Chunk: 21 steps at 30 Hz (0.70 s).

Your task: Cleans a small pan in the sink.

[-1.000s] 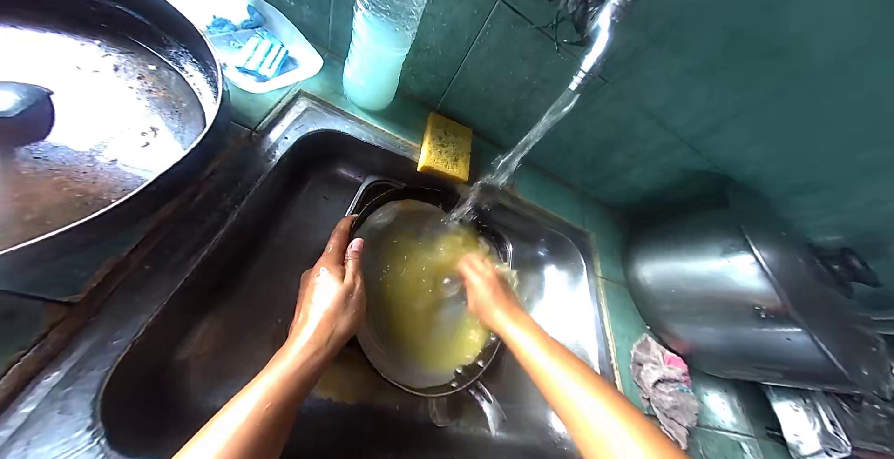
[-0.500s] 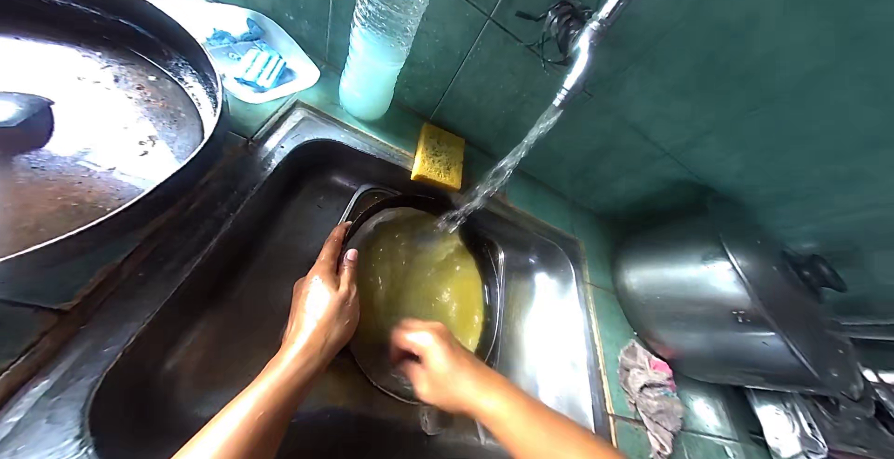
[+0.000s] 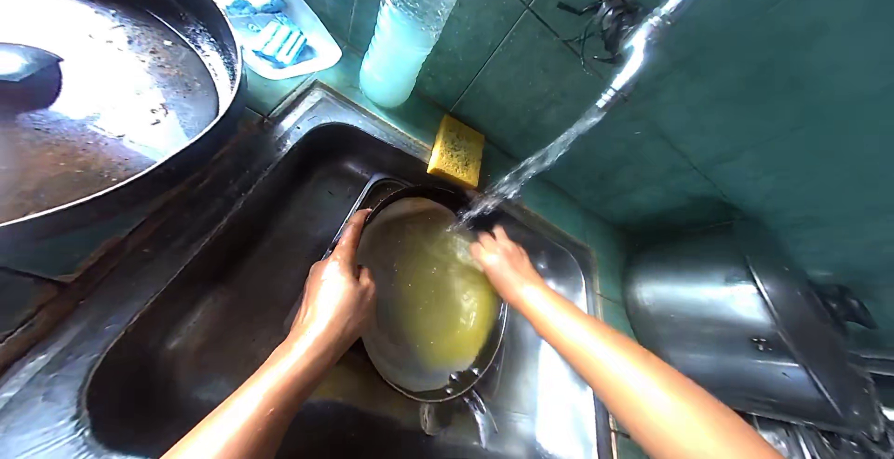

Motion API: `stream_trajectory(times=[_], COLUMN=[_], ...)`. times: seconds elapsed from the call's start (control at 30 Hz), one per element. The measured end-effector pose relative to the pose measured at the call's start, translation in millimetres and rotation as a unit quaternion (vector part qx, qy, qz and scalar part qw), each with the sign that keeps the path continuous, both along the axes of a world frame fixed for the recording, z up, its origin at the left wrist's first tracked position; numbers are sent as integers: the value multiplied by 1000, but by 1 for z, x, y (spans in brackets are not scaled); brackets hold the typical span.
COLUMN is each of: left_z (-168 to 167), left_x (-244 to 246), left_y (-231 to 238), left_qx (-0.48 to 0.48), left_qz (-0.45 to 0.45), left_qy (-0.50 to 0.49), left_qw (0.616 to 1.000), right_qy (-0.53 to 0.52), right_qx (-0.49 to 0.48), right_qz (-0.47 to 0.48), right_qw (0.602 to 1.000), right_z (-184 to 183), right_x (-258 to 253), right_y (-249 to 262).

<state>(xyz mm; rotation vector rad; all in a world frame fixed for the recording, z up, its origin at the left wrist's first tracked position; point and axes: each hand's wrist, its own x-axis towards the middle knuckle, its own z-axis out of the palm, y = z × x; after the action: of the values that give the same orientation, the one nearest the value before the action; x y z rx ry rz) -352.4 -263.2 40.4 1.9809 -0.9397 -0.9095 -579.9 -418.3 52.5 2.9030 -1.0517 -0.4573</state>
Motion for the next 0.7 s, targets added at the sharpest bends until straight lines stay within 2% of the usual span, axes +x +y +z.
stream_trajectory(times=[0.03, 0.1, 0.17, 0.23, 0.33, 0.43, 0.53, 0.57, 0.63, 0.7], left_z=[0, 0, -1, -2, -4, -11, -22, -25, -24, -18], left_x=[0, 0, -1, -1, 1, 2, 0, -1, 0, 2], left_y=[0, 0, 0, 0, -2, -2, -1, -1, -1, -1], left_qx=[-5, -10, -11, -8, 14, -11, -70, -80, -75, -46], left_qz=[3, -2, -9, -11, -16, -18, -20, -17, -24, -29], left_qy=[0, 4, 6, 3, 8, 2, -7, -13, -22, -15], left_qw=[1000, 1000, 1000, 1000, 1000, 1000, 997, 997, 997, 998], right_qy=[27, 69, 94, 89, -33, -227, -456, -500, -524, -503], right_qx=[50, 126, 199, 265, 353, 404, 364, 325, 212, 94], right_qz=[-74, -155, -168, -139, -113, -114, -144, -158, -204, -281], right_qw=[996, 978, 961, 950, 928, 879, 799, 787, 799, 812], right_z=[1, 0, 3, 4, -2, -18, -46, -49, -50, -48], right_x=[-12, -29, -30, -23, -4, 32, 84, 104, 132, 136], right_y=[19, 56, 86, 106, 127, 140, 130, 115, 76, 41])
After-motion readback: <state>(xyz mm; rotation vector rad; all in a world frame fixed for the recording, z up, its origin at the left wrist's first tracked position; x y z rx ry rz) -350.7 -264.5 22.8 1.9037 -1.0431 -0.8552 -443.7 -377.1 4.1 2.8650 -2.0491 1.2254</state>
